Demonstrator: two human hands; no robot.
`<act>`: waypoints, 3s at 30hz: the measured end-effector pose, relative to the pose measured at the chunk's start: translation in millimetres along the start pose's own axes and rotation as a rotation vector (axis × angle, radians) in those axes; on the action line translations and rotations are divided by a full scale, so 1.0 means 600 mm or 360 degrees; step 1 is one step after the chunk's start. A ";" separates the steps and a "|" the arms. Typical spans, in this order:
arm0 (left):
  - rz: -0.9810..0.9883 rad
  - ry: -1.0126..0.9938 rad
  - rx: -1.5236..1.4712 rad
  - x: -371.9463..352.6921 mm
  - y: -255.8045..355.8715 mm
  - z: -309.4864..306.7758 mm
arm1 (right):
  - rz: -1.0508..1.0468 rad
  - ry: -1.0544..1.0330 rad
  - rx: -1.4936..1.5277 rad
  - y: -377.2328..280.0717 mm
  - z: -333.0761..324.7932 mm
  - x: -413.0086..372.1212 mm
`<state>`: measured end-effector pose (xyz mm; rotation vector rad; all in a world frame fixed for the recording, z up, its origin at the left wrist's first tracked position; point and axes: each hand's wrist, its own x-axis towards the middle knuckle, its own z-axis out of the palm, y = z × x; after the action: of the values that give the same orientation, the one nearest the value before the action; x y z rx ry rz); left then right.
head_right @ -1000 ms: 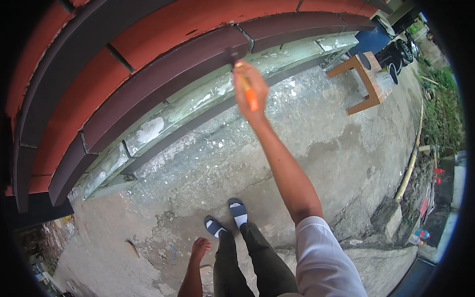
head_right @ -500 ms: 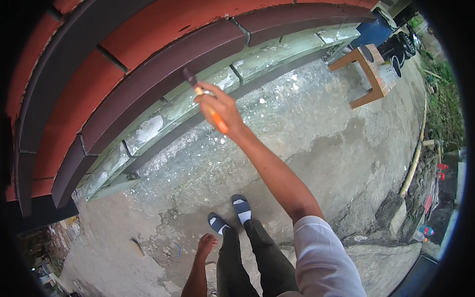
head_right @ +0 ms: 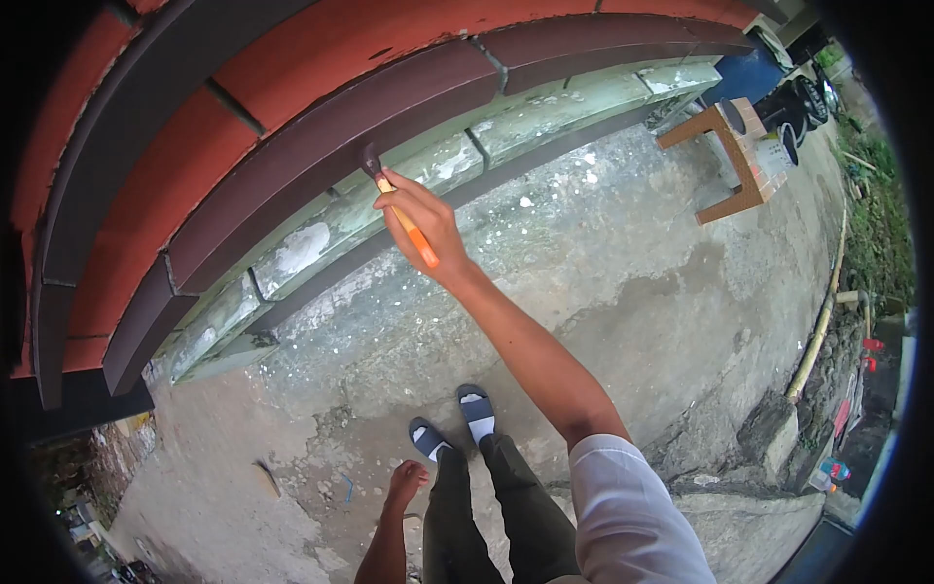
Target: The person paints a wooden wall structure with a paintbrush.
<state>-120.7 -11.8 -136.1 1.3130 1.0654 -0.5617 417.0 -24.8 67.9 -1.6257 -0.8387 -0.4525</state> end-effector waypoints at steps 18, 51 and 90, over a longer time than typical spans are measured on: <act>-0.0136 0.0113 -0.0349 -0.031 -0.028 0.005 | -0.0181 -0.0241 0.0204 -0.124 0.209 -0.055; 0.0016 0.0315 -0.0694 -0.104 -0.215 -0.169 | 0.0081 0.0380 -0.0431 -0.204 0.307 -0.076; -0.0051 0.0358 -0.0558 -0.117 -0.178 -0.125 | 0.0076 -0.0169 0.0057 -0.165 0.307 -0.113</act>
<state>-264.6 19.6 -121.3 1.0667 1.3057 -0.2378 271.7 138.3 45.3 -1.6444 -0.8803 -0.3179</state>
